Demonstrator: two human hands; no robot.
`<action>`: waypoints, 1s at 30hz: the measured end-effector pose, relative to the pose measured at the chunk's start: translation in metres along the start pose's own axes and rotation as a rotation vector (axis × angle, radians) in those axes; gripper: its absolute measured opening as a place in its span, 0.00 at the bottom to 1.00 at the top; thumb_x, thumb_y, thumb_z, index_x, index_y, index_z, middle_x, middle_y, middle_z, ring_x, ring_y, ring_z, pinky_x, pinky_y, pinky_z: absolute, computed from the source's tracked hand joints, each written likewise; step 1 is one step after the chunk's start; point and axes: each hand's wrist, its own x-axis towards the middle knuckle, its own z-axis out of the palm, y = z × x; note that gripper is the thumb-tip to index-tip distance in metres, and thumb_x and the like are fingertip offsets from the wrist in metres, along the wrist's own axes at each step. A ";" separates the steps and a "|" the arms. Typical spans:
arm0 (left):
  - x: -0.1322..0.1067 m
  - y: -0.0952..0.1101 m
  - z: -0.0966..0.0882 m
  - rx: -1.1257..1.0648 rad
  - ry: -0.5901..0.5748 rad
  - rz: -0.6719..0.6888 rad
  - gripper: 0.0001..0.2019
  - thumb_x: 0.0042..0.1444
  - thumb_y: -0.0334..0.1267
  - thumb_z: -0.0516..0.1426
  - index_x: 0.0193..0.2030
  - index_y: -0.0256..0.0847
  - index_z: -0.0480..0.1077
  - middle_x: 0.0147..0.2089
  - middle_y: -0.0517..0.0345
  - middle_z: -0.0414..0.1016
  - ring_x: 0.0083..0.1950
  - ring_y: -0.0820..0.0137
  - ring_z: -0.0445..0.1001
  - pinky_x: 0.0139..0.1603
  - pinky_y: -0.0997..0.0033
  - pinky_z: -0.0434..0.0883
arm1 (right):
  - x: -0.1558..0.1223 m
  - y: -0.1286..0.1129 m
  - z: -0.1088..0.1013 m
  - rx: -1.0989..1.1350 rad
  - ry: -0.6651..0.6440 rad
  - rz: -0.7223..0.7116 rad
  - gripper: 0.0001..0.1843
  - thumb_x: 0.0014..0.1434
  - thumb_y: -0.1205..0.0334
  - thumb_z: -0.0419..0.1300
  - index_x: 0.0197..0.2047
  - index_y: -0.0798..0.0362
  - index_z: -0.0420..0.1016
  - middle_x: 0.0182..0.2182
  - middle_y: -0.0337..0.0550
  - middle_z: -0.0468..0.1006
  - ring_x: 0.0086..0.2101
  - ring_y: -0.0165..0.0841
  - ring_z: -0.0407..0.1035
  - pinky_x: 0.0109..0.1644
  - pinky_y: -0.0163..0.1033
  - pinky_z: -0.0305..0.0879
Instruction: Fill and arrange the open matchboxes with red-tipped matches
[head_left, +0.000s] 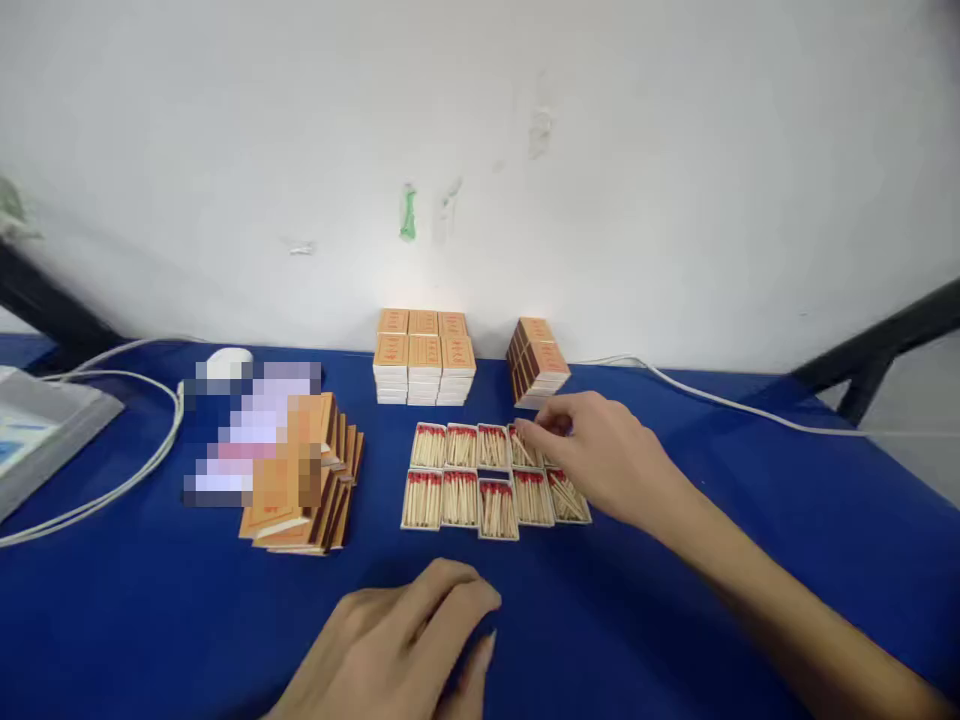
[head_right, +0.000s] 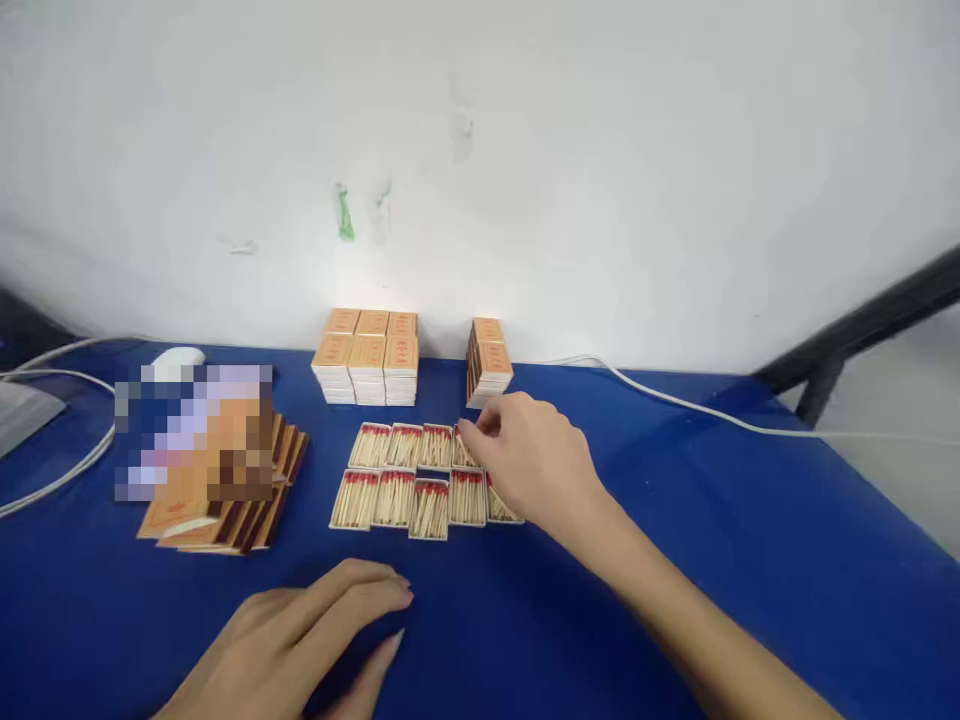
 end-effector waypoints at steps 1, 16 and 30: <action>-0.002 0.000 -0.002 -0.001 -0.006 0.005 0.13 0.74 0.27 0.54 0.59 0.43 0.73 0.49 0.59 0.87 0.35 0.66 0.90 0.27 0.64 0.84 | 0.000 -0.001 0.000 -0.001 0.008 0.003 0.17 0.74 0.51 0.64 0.33 0.45 0.82 0.35 0.38 0.87 0.37 0.41 0.79 0.38 0.44 0.60; -0.007 0.000 -0.006 -0.039 -0.018 0.010 0.12 0.74 0.27 0.55 0.59 0.42 0.73 0.49 0.57 0.87 0.38 0.64 0.91 0.28 0.64 0.86 | -0.005 -0.001 0.008 0.038 0.064 -0.060 0.15 0.74 0.52 0.66 0.36 0.46 0.84 0.37 0.41 0.88 0.37 0.42 0.80 0.35 0.43 0.56; -0.005 0.000 -0.006 -0.033 -0.018 0.011 0.13 0.73 0.27 0.55 0.59 0.42 0.73 0.50 0.57 0.87 0.37 0.65 0.91 0.29 0.64 0.86 | -0.005 0.015 0.013 0.166 0.105 -0.198 0.11 0.73 0.61 0.62 0.48 0.41 0.88 0.37 0.37 0.87 0.39 0.41 0.79 0.42 0.44 0.65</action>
